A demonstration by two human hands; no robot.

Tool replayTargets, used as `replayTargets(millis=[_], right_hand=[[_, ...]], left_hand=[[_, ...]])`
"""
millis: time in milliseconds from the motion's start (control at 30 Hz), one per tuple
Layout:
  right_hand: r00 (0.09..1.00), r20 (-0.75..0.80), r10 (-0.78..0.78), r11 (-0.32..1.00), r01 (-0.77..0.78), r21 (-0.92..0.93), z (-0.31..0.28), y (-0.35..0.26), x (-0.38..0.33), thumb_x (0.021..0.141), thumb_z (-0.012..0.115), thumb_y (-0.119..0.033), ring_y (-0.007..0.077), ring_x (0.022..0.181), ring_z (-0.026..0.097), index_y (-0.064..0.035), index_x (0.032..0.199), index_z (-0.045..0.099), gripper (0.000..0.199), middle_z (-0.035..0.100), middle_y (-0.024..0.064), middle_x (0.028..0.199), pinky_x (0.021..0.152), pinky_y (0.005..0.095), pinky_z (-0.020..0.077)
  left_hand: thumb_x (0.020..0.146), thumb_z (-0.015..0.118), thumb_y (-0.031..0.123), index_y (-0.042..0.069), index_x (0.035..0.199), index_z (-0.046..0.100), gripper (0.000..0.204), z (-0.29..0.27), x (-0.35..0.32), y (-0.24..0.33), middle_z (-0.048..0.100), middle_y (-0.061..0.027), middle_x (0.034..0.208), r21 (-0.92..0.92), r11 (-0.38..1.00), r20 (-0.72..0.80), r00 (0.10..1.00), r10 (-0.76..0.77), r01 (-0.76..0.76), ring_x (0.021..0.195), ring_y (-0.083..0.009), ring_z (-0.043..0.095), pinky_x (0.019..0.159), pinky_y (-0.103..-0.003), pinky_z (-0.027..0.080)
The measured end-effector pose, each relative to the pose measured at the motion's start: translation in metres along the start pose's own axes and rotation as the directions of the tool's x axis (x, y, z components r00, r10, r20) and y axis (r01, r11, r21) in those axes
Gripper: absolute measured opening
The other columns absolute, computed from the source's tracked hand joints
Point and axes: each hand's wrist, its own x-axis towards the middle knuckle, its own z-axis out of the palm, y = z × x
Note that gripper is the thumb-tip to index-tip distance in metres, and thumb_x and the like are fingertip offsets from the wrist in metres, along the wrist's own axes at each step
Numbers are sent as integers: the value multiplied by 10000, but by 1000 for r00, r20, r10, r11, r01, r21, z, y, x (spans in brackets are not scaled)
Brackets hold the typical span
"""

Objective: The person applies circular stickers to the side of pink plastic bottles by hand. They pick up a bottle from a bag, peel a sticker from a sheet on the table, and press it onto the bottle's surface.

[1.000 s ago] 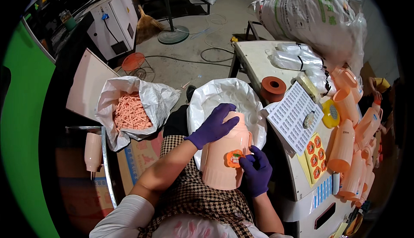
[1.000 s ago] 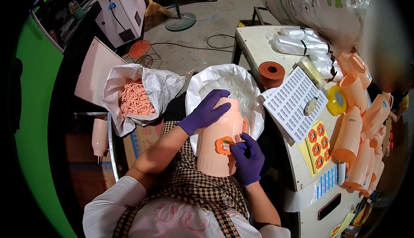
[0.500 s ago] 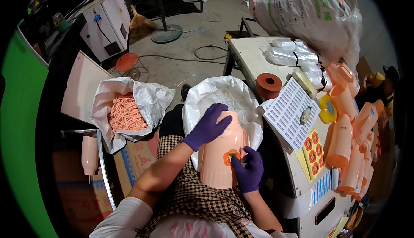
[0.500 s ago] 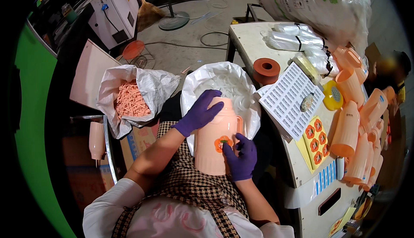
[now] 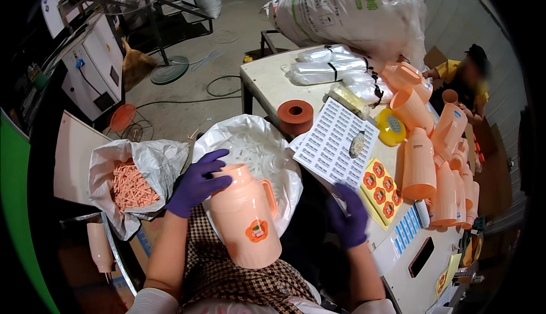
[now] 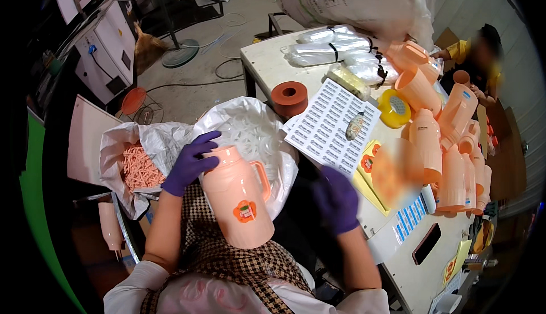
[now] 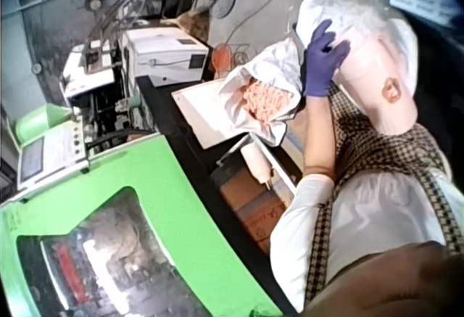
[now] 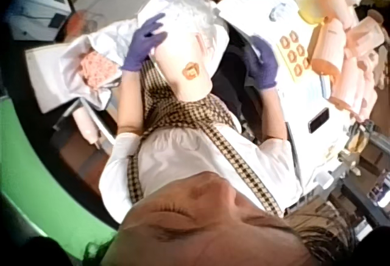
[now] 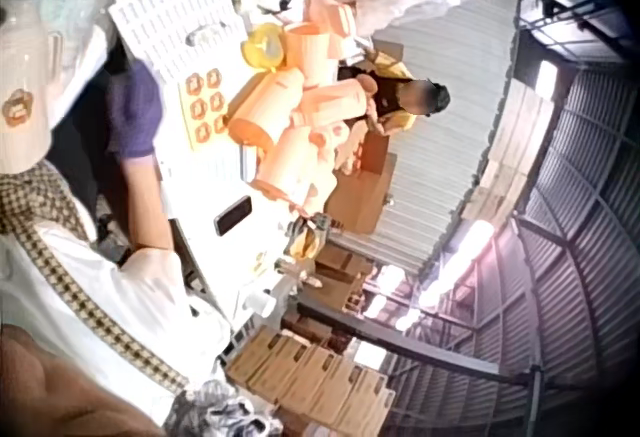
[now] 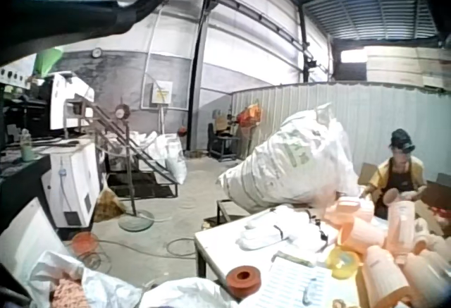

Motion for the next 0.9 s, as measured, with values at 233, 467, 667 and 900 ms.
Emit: replayTargets(millis=[233, 467, 667, 900], right_hand=[[844, 41, 535, 744, -448, -495, 7, 118, 118, 860, 693, -447, 386, 1059, 645, -74, 1425, 458, 717, 568, 234, 1245, 914, 464, 524], [931, 54, 360, 904, -334, -267, -7, 149, 106, 783, 668, -17, 327, 903, 670, -99, 1298, 591, 527, 584, 196, 1139, 812, 424, 547], [975, -15, 224, 968, -224, -109, -14, 106, 63, 872, 665, -155, 267, 779, 672, -115, 1222, 671, 352, 625, 133, 1021, 733, 379, 544], [919, 35, 392, 862, -354, -362, 0, 117, 74, 934, 615, -352, 321, 849, 668, -180, 1108, 734, 272, 649, 137, 994, 744, 420, 549]], left_hand=[[743, 865, 337, 11, 948, 677, 429, 29, 6, 5, 529, -153, 1436, -241, 970, 39, 999, 38, -27, 1167, -256, 568, 1018, -391, 431], [720, 844, 210, 65, 727, 570, 310, 29, -14, 97, 573, -259, 1351, -127, 874, -277, 863, 423, -469, 1279, -336, 553, 1066, -451, 433], [662, 914, 203, 61, 746, 583, 370, 59, 36, 169, 567, -244, 1362, 172, 629, -145, 612, 778, -758, 1248, -366, 576, 1035, -446, 459], [650, 914, 244, 57, 693, 542, 419, 119, 81, 194, 655, -191, 1250, 418, 501, 87, 582, 809, -758, 1170, -350, 622, 951, -417, 512]])
